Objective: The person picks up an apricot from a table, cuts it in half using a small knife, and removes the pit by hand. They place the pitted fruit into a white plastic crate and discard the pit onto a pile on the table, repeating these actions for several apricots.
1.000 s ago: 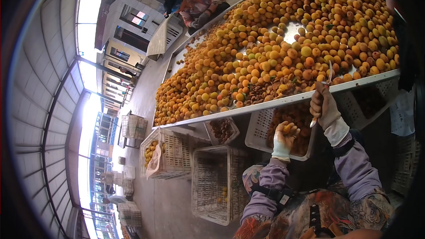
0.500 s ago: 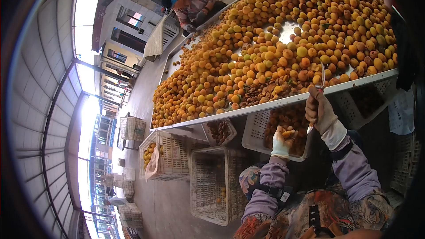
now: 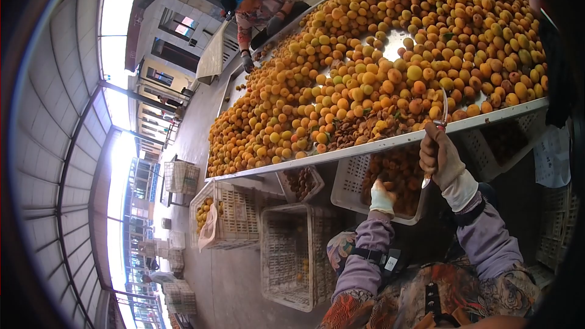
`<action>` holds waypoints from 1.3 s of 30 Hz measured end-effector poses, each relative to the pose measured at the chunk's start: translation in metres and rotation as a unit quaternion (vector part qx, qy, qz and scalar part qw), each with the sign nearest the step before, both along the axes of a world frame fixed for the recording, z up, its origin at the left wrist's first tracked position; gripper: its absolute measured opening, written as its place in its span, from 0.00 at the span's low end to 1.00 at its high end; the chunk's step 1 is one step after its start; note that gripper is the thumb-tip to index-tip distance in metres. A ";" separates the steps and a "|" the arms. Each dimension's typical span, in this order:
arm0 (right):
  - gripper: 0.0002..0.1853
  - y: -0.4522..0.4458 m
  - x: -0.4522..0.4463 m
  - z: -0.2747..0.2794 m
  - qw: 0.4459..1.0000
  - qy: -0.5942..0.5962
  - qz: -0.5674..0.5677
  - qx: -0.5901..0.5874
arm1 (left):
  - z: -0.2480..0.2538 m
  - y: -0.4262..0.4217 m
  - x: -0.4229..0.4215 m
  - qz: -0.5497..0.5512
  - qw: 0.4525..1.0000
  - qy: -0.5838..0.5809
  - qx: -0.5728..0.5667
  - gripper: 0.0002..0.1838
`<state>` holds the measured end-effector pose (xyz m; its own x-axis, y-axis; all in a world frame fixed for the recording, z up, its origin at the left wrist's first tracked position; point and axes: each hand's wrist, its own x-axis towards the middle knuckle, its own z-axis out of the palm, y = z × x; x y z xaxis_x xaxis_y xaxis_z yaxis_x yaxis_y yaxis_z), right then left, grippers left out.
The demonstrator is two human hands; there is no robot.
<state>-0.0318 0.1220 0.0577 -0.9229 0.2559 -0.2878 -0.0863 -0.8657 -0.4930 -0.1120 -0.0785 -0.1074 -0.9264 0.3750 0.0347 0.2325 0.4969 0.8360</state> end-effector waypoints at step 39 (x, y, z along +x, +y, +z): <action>0.20 0.006 0.008 0.007 0.996 -0.017 0.027 -0.083 | 0.141 0.033 0.001 0.073 0.960 -0.014 0.269 0.13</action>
<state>-0.0237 0.1277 0.0650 -0.9227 0.1528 -0.3539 -0.0230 -0.9383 -0.3452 -0.1109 -0.0458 0.0334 -0.9709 0.1761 0.1621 0.1677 0.0176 0.9857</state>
